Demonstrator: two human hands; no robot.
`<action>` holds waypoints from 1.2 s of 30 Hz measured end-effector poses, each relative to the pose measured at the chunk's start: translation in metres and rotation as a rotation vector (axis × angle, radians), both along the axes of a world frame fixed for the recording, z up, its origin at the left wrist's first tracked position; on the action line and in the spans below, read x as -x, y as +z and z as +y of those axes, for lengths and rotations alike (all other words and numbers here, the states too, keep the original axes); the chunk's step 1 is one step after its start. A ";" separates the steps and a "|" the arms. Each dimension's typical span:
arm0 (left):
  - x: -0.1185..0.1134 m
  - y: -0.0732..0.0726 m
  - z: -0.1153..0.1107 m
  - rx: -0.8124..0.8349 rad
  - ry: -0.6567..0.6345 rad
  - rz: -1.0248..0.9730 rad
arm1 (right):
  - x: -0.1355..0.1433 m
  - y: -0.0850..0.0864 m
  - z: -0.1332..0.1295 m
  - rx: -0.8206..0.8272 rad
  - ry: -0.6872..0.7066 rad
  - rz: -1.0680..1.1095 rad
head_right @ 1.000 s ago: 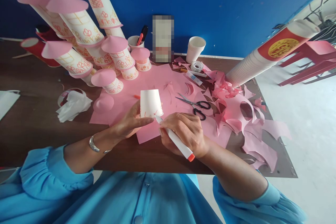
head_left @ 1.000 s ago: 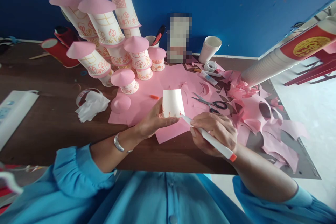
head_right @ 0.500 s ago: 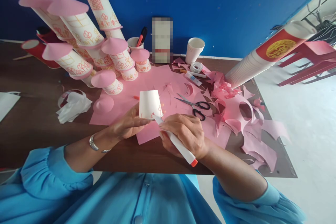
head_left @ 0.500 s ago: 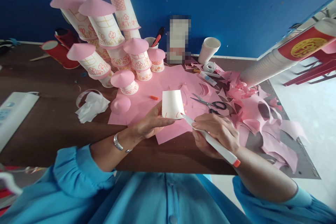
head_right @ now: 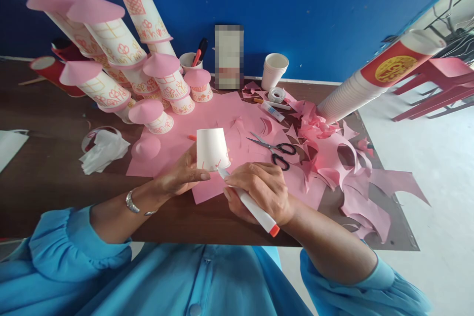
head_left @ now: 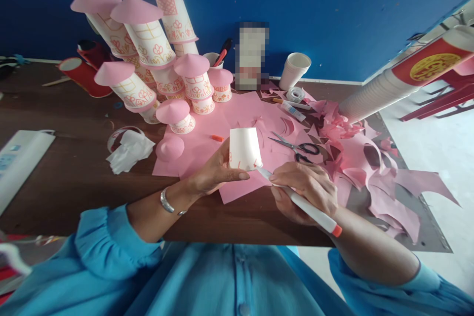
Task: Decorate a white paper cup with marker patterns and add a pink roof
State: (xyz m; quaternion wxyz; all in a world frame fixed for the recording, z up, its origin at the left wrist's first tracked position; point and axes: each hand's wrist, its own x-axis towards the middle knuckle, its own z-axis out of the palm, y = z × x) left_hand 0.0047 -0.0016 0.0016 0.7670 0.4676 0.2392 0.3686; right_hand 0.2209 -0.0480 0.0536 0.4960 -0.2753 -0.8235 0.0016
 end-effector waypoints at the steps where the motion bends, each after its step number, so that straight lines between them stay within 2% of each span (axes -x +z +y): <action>1: 0.000 0.000 0.000 -0.015 0.001 0.011 | 0.000 0.000 0.000 0.003 -0.003 0.002; 9: 0.001 -0.006 -0.002 -0.058 0.050 0.062 | 0.000 -0.002 -0.001 -0.004 -0.015 -0.017; 36: 0.003 -0.008 -0.001 -0.050 0.013 0.090 | 0.000 -0.004 -0.001 0.013 -0.057 -0.037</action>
